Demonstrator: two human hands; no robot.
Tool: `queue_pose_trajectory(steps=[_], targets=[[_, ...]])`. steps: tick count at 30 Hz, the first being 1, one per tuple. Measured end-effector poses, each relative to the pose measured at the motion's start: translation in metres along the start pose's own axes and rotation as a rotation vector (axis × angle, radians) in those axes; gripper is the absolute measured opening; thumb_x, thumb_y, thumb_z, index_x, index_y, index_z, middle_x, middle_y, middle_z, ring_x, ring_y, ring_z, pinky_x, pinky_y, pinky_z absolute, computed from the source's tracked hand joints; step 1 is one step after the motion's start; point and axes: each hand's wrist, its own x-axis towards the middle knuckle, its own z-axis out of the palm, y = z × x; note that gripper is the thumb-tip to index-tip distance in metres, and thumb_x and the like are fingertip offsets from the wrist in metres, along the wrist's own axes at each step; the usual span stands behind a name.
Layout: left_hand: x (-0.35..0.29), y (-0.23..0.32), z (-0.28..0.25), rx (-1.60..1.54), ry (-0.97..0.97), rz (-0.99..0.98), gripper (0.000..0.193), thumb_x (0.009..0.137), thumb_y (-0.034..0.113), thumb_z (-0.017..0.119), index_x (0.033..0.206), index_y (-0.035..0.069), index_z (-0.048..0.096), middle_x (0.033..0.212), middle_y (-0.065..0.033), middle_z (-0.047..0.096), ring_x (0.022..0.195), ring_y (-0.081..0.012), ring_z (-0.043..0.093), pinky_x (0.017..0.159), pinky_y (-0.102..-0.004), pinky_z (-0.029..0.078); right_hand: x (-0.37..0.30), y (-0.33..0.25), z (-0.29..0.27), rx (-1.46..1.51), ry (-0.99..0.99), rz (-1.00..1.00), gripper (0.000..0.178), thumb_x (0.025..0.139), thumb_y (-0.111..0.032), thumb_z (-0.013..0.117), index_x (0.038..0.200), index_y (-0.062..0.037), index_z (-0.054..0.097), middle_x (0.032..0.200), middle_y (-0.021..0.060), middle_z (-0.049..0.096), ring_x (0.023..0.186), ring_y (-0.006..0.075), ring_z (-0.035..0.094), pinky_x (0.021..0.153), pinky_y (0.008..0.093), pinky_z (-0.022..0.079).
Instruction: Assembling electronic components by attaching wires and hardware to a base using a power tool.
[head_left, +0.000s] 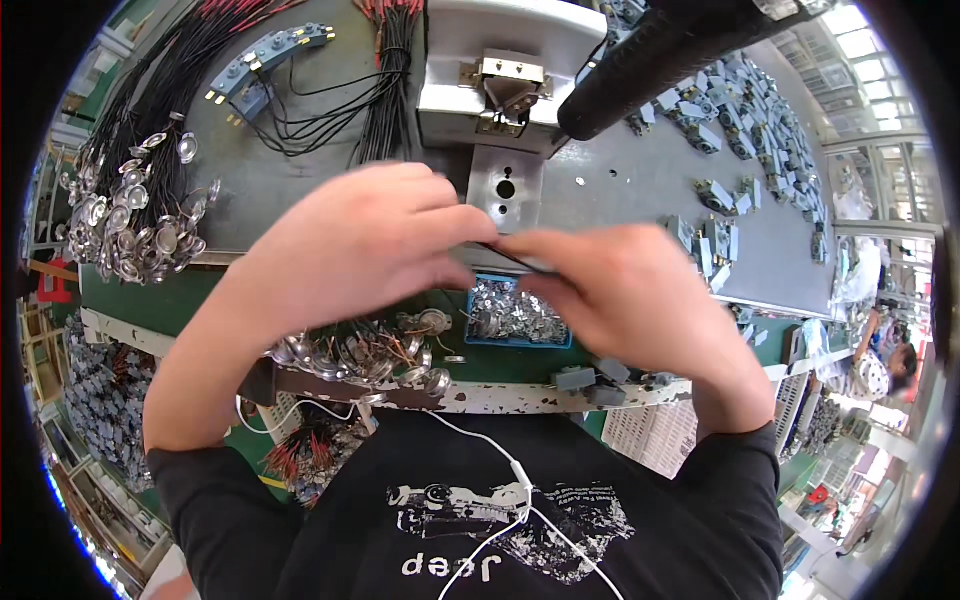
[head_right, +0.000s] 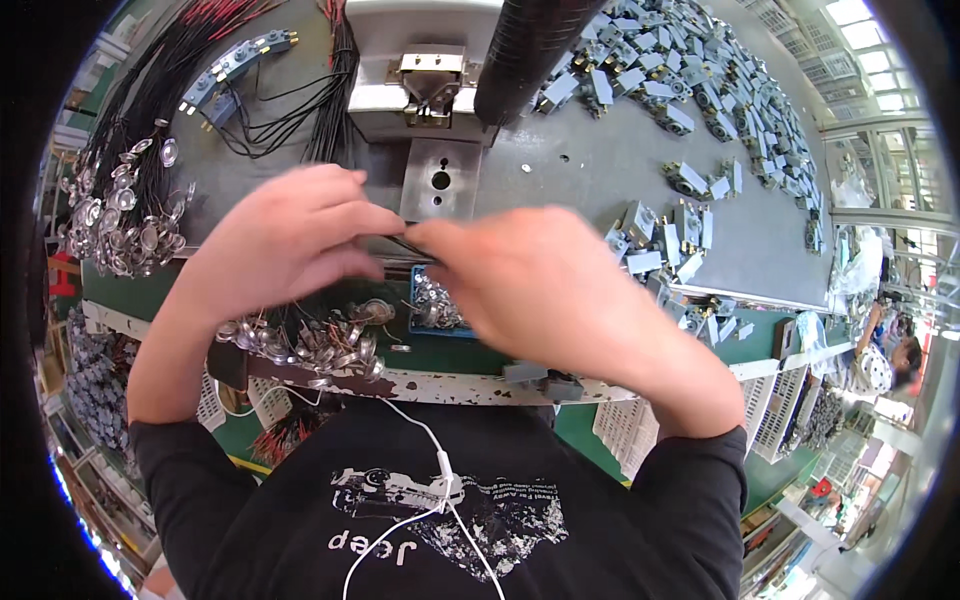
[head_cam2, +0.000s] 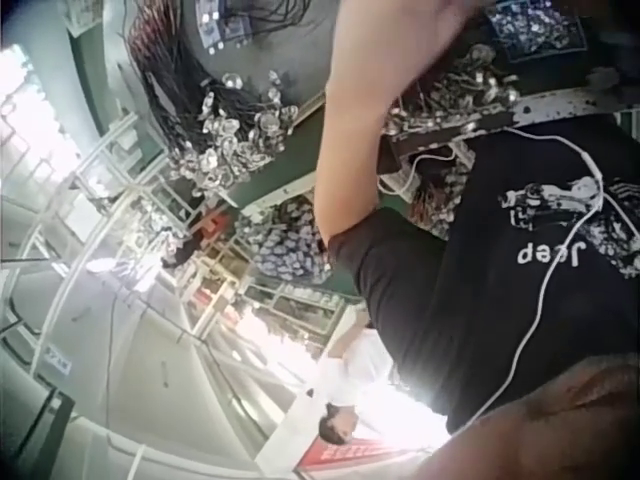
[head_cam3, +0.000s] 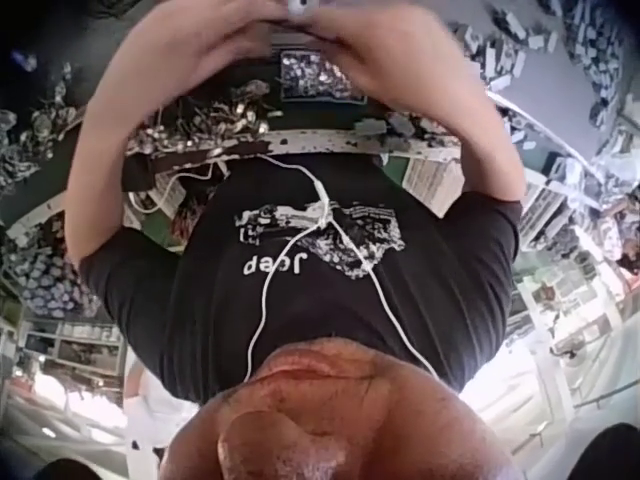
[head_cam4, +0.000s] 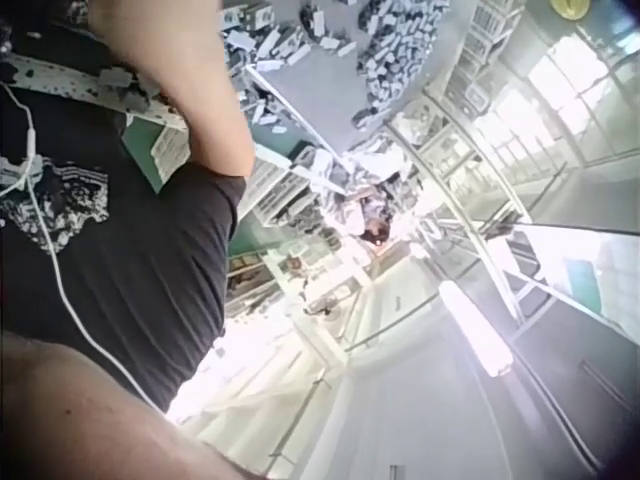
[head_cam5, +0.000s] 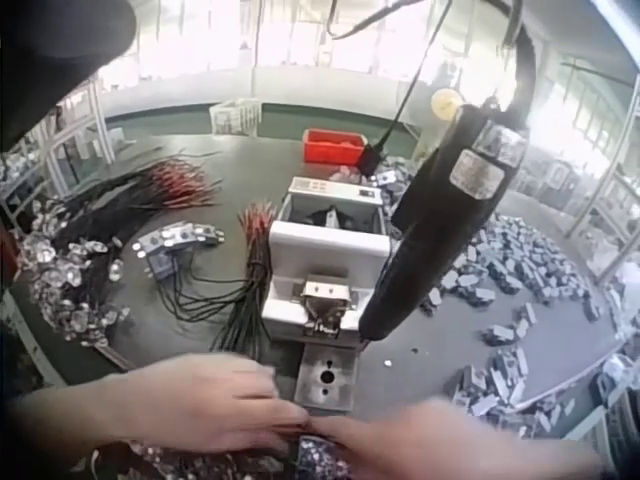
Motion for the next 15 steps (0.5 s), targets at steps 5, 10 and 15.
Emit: queue_pose_trajectory(steps=[5,10,15], targets=[[0.014,-0.013,-0.011,-0.036,0.058,-0.057,0.019,0.089,0.009,0.073,0.108,0.008,0.073,0.079,-0.0094,0.066,0.079,-0.0296,0.067,0.078,-0.0416,0.05,-0.001,0.037,0.003,0.268,0.314,-0.037,0.036,0.089,-0.004,0.077,0.123,-0.004,0.069,0.091,0.0093,0.072,0.087,0.0157,0.071,0.075,0.0319,0.055],[0.021,0.003,0.003,-0.136,0.29,-0.133,0.019,0.089,0.006,0.071,0.107,0.005,0.072,0.081,-0.011,0.066,0.076,-0.0308,0.066,0.072,-0.0391,0.052,-0.009,0.039,0.05,0.491,0.775,-0.078,0.042,0.075,0.006,0.087,0.111,-0.0016,0.067,0.111,0.0145,0.071,0.099,0.0184,0.07,0.086,0.0294,0.059],[0.022,0.0,-0.009,-0.034,0.176,-0.069,0.016,0.089,0.004,0.07,0.104,0.003,0.071,0.084,-0.0111,0.066,0.077,-0.0314,0.067,0.07,-0.0391,0.052,-0.012,0.04,0.045,0.297,0.644,-0.134,0.039,0.076,0.003,0.088,0.11,-0.0014,0.068,0.115,0.0172,0.071,0.096,0.0229,0.072,0.079,0.0308,0.061]])
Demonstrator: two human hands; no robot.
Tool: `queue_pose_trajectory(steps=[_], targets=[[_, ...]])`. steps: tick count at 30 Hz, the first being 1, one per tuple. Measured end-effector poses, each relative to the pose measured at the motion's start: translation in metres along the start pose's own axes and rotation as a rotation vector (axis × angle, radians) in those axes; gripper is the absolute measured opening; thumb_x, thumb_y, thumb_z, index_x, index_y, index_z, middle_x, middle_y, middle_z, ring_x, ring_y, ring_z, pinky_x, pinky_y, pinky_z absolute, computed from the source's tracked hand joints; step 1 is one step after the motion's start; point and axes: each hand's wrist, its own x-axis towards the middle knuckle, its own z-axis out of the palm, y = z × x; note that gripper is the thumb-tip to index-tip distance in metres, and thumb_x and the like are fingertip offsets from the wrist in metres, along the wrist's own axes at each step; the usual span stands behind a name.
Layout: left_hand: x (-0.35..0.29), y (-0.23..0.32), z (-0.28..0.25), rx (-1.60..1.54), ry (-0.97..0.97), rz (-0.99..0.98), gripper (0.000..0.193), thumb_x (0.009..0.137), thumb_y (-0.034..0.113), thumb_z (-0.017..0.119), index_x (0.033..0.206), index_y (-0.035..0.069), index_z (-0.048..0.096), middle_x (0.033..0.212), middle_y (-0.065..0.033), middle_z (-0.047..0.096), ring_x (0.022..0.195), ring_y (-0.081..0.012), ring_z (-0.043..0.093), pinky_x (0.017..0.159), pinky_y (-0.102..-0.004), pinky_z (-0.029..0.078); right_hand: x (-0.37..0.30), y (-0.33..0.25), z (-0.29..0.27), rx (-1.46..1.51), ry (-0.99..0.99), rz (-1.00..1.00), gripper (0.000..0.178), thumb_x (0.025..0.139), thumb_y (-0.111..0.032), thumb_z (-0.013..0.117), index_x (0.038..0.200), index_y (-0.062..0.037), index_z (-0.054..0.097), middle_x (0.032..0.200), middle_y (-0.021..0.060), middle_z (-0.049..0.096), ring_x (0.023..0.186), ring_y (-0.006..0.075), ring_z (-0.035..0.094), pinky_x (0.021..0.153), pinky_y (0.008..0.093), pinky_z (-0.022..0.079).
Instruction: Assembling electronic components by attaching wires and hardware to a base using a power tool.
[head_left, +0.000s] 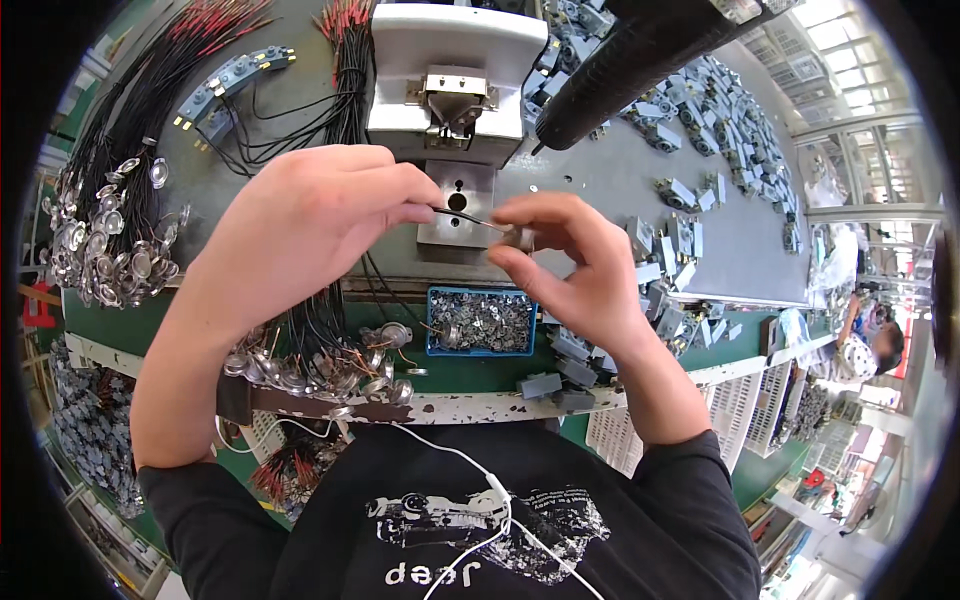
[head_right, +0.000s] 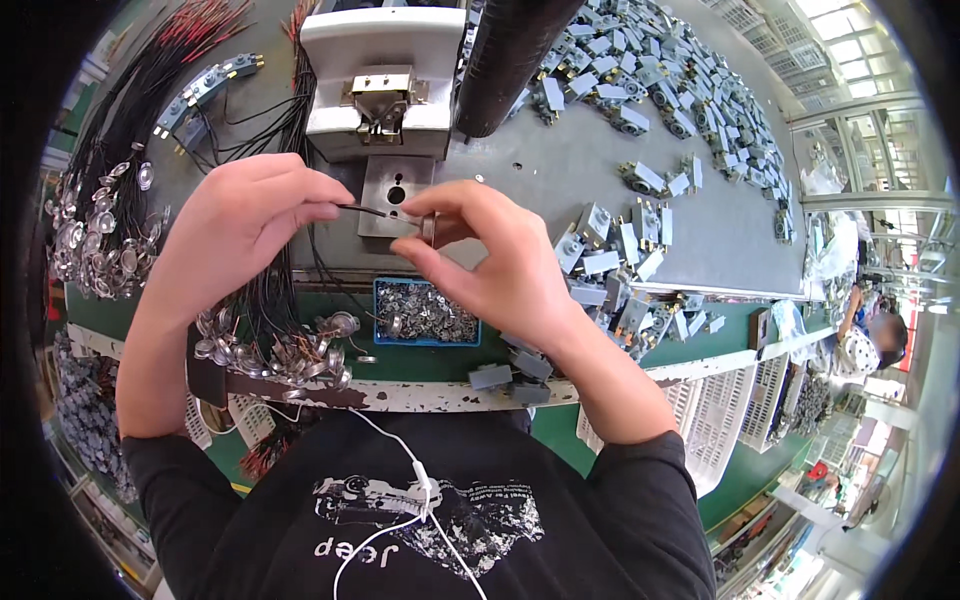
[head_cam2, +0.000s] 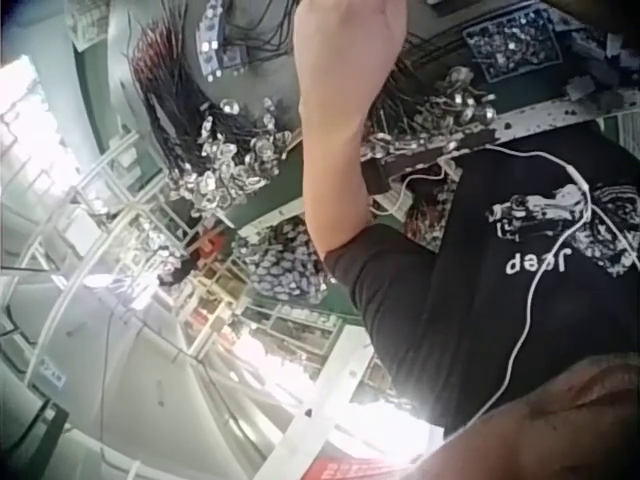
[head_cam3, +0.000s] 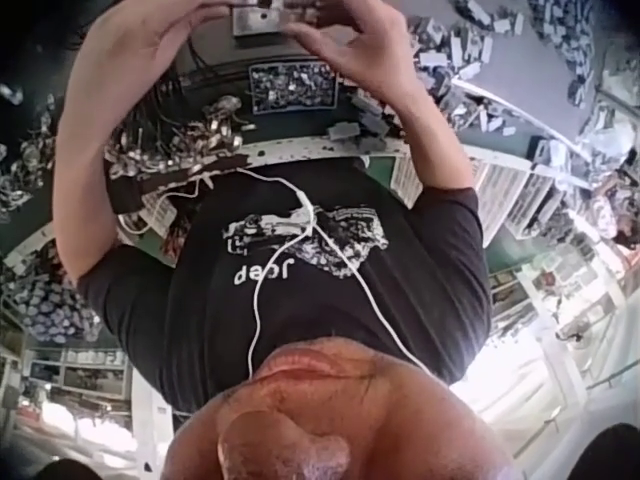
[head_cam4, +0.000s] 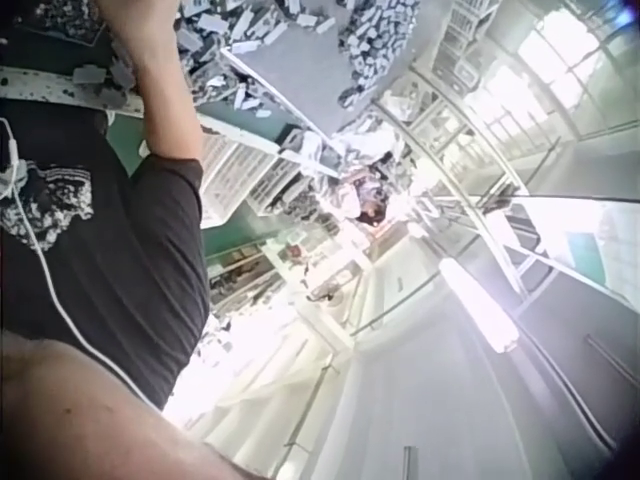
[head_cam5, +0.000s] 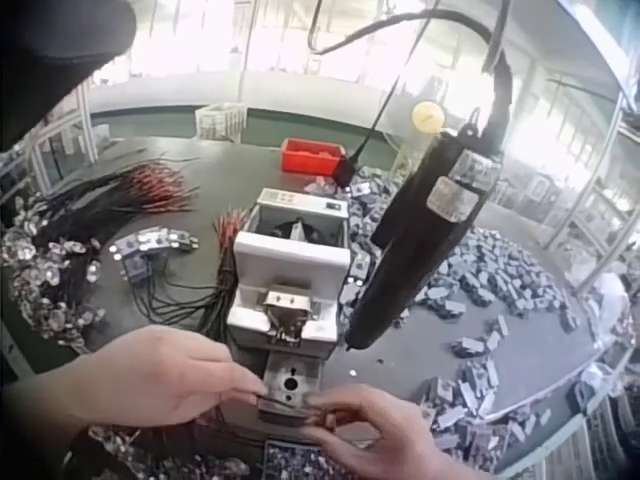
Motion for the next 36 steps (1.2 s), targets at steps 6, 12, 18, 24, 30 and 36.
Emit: queue_pose_trajectory(steps=[6,12,18,24,30,36], targets=[[0.005,-0.001,-0.002,0.022,0.0,0.033,0.011,0.087,0.005,0.071,0.098,0.002,0.069,0.083,-0.0109,0.065,0.076,-0.031,0.066,0.069,-0.0395,0.052,-0.006,0.001,-0.004,0.0,-0.094,0.094,0.035,0.089,0.002,0.078,0.12,0.0013,0.062,0.114,0.0159,0.071,0.099,0.02,0.072,0.083,0.0332,0.061],[0.01,-0.001,-0.014,0.099,-0.044,0.115,0.013,0.085,0.005,0.072,0.096,0.002,0.068,0.081,-0.0107,0.064,0.077,-0.0308,0.065,0.066,-0.0404,0.051,-0.001,0.008,0.001,0.844,-0.266,0.555,0.039,0.113,-0.018,0.044,0.146,0.0029,0.045,0.125,0.0244,0.068,0.114,0.0299,0.07,0.1,0.0412,0.057],[0.013,0.001,-0.015,0.102,-0.03,0.122,0.021,0.084,0.008,0.075,0.104,0.003,0.071,0.08,-0.0109,0.063,0.073,-0.0293,0.064,0.064,-0.0388,0.05,0.003,0.013,0.009,0.958,-0.229,0.608,0.044,0.113,-0.021,0.043,0.149,0.0043,0.041,0.132,0.0251,0.064,0.117,0.0309,0.068,0.101,0.0417,0.056],[0.002,0.012,0.019,-0.107,0.036,-0.058,0.022,0.086,0.007,0.077,0.107,0.002,0.072,0.08,-0.0081,0.064,0.069,-0.0203,0.063,0.064,-0.0319,0.049,-0.01,-0.002,0.033,0.362,0.309,0.253,0.036,0.111,-0.012,0.049,0.142,0.0067,0.046,0.128,0.0225,0.067,0.118,0.0266,0.068,0.101,0.0383,0.056],[0.002,0.008,0.008,-0.401,-0.055,-0.212,0.011,0.085,-0.003,0.074,0.092,-0.002,0.065,0.085,-0.0054,0.062,0.075,-0.0147,0.061,0.067,-0.0287,0.049,0.016,-0.001,-0.007,0.854,-0.358,0.656,0.028,0.109,-0.018,0.055,0.119,0.0052,0.066,0.095,0.0121,0.073,0.084,0.0141,0.067,0.074,0.0273,0.055],[-0.003,0.015,0.023,-0.338,0.13,-0.102,0.019,0.081,-0.01,0.073,0.094,0.003,0.071,0.09,-0.0042,0.06,0.08,-0.0187,0.062,0.067,-0.031,0.049,-0.007,-0.008,-0.002,0.863,-0.12,0.459,0.044,0.096,-0.003,0.072,0.136,0.0059,0.057,0.107,0.0149,0.073,0.101,0.0217,0.074,0.094,0.0368,0.062]])
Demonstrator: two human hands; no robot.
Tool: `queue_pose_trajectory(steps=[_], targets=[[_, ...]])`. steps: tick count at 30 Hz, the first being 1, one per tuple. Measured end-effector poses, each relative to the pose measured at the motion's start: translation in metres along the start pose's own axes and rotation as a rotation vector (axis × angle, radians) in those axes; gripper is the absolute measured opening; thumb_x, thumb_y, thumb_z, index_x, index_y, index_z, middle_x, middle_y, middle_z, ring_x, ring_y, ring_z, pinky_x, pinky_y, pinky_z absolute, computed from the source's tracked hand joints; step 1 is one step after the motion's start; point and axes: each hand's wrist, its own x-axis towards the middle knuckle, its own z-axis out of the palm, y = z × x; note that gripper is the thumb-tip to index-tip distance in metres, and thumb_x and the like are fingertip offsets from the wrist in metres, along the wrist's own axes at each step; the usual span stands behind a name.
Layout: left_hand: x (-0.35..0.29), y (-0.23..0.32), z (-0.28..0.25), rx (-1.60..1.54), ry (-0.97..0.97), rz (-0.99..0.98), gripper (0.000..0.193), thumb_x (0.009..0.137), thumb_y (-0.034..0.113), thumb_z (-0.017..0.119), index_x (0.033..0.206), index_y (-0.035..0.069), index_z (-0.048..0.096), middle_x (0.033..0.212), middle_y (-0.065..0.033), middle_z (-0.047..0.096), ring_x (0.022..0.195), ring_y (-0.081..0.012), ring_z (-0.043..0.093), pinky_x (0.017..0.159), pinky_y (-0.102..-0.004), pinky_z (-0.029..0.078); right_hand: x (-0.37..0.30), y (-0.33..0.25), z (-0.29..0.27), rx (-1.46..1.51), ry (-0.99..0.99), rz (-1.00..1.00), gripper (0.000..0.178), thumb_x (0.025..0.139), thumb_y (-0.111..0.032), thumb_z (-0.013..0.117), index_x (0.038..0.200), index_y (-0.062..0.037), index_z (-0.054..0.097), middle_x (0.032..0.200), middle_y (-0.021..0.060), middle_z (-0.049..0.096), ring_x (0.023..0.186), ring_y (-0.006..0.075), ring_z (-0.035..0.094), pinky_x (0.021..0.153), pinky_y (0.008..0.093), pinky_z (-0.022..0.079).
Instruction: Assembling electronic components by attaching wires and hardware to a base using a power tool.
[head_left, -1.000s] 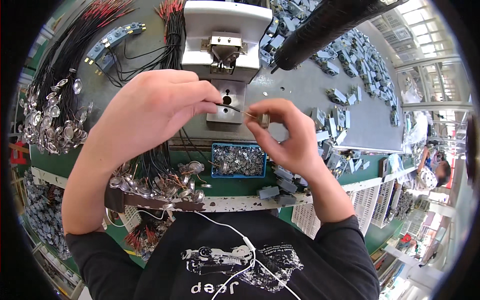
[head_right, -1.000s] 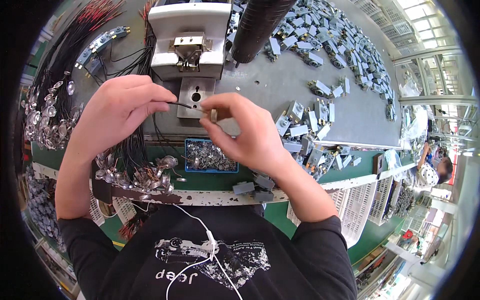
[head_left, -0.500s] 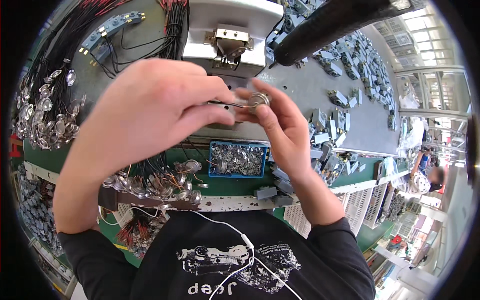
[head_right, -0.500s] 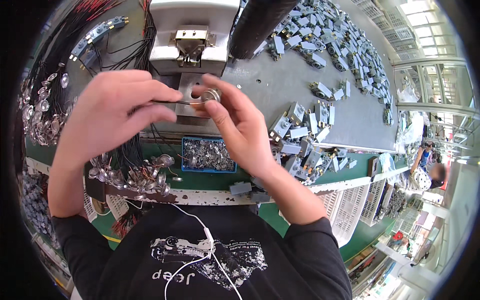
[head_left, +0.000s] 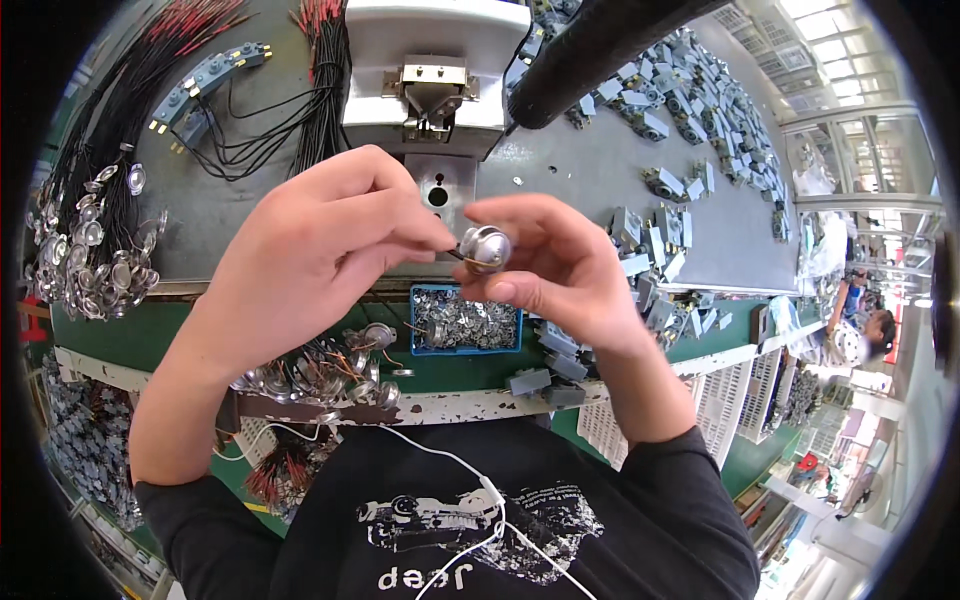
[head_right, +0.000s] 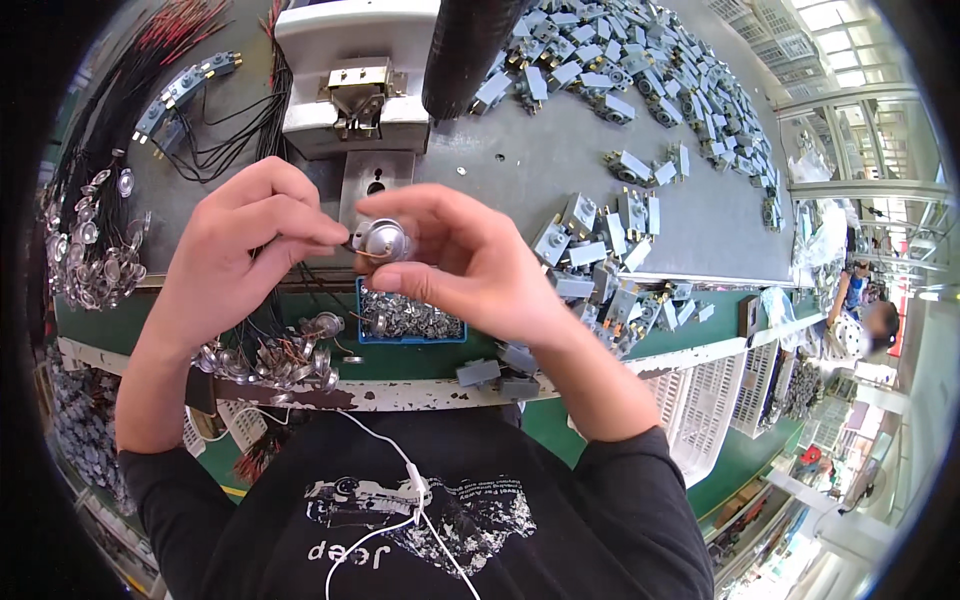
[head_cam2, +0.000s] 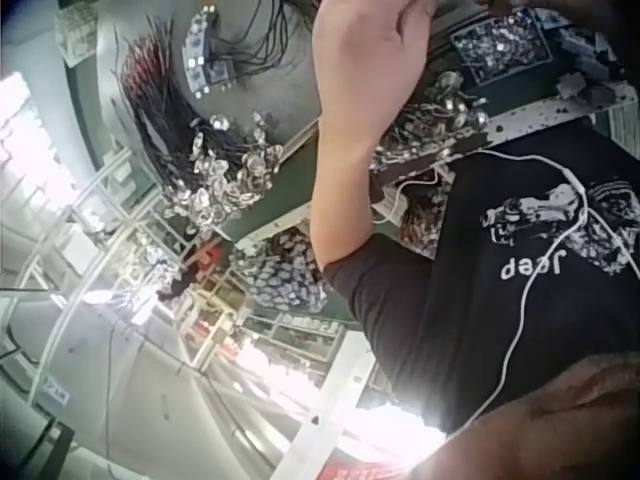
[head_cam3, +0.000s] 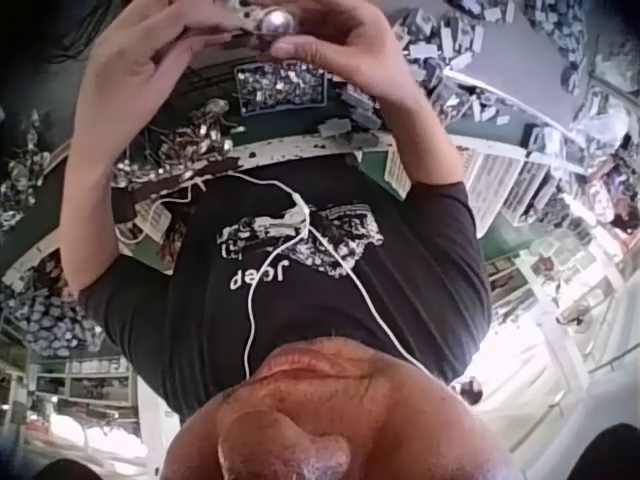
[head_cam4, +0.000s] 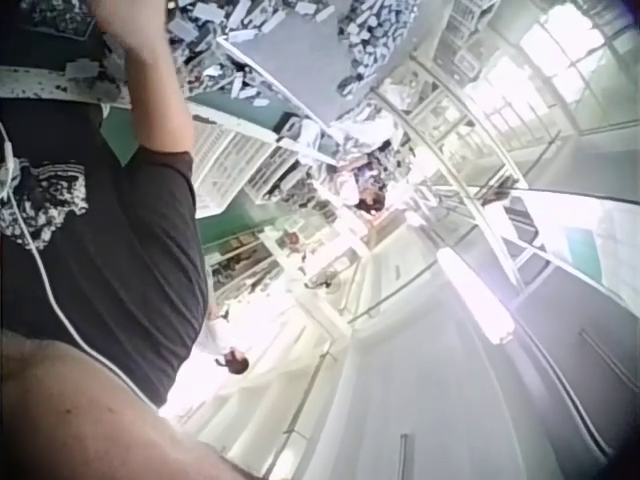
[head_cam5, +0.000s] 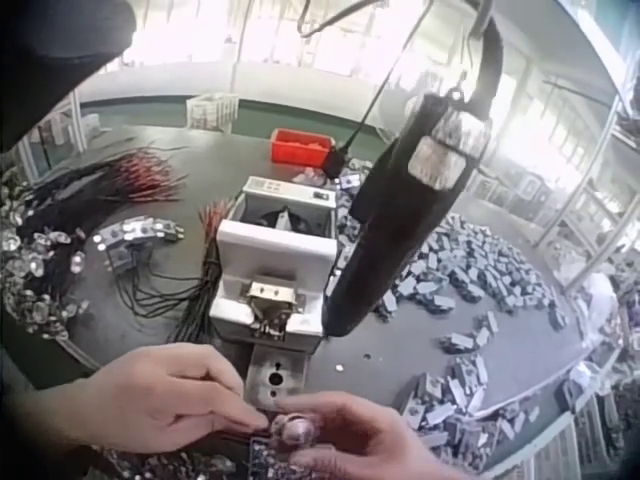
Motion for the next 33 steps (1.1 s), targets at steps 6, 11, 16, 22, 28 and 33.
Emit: queue_pose_trajectory(steps=[6,11,16,22,28,33], targets=[[-0.002,-0.011,0.001,-0.084,0.002,0.077,0.028,0.076,-0.011,0.075,0.096,0.009,0.077,0.089,-0.0025,0.061,0.082,-0.0174,0.062,0.067,-0.0312,0.048,0.006,-0.001,-0.008,0.09,0.001,0.158,0.043,0.098,-0.006,0.07,0.137,0.0061,0.057,0.103,0.0154,0.074,0.099,0.0225,0.074,0.089,0.0339,0.061],[-0.002,-0.025,-0.002,0.091,-0.278,0.426,0.024,0.073,0.002,0.078,0.089,0.019,0.078,0.091,0.0074,0.067,0.083,-0.0173,0.064,0.071,-0.034,0.042,0.052,-0.002,-0.031,0.034,-0.517,0.471,0.038,0.097,0.003,0.067,0.132,0.0057,0.052,0.105,0.0172,0.074,0.092,0.0215,0.076,0.085,0.0312,0.061],[-0.004,-0.029,0.009,0.044,-0.457,0.441,0.022,0.076,0.009,0.079,0.097,0.016,0.076,0.094,0.0044,0.068,0.087,-0.0189,0.064,0.074,-0.0353,0.044,0.046,0.011,-0.028,-0.005,-0.626,0.553,0.039,0.095,0.001,0.072,0.125,0.0016,0.046,0.107,0.0146,0.074,0.094,0.0166,0.073,0.084,0.0304,0.06],[-0.021,-0.02,0.013,0.287,-0.462,0.2,0.027,0.085,0.016,0.076,0.11,0.009,0.068,0.094,-0.0038,0.065,0.09,-0.0228,0.064,0.084,-0.0367,0.047,0.001,-0.044,-0.143,-1.603,0.438,0.022,0.037,0.092,-0.006,0.063,0.129,-0.0067,0.065,0.12,0.0132,0.073,0.115,0.0304,0.067,0.102,0.0399,0.051],[-0.016,-0.024,0.024,0.42,-0.509,0.242,0.025,0.085,0.019,0.076,0.109,0.014,0.07,0.087,-0.001,0.063,0.085,-0.02,0.063,0.08,-0.0353,0.046,-0.015,-0.038,-0.174,-1.368,0.484,0.058,0.034,0.097,-0.012,0.069,0.131,-0.0065,0.067,0.126,0.0128,0.07,0.109,0.0257,0.07,0.097,0.0375,0.054],[-0.022,-0.022,0.019,0.473,-0.535,0.23,0.025,0.086,0.02,0.075,0.11,0.016,0.071,0.087,-0.0008,0.064,0.084,-0.0194,0.064,0.08,-0.0351,0.046,0.01,-0.021,-0.042,-0.078,0.074,0.136,0.044,0.108,-0.009,0.05,0.151,-0.0016,0.044,0.125,0.0162,0.065,0.105,0.0272,0.072,0.09,0.0374,0.062]])
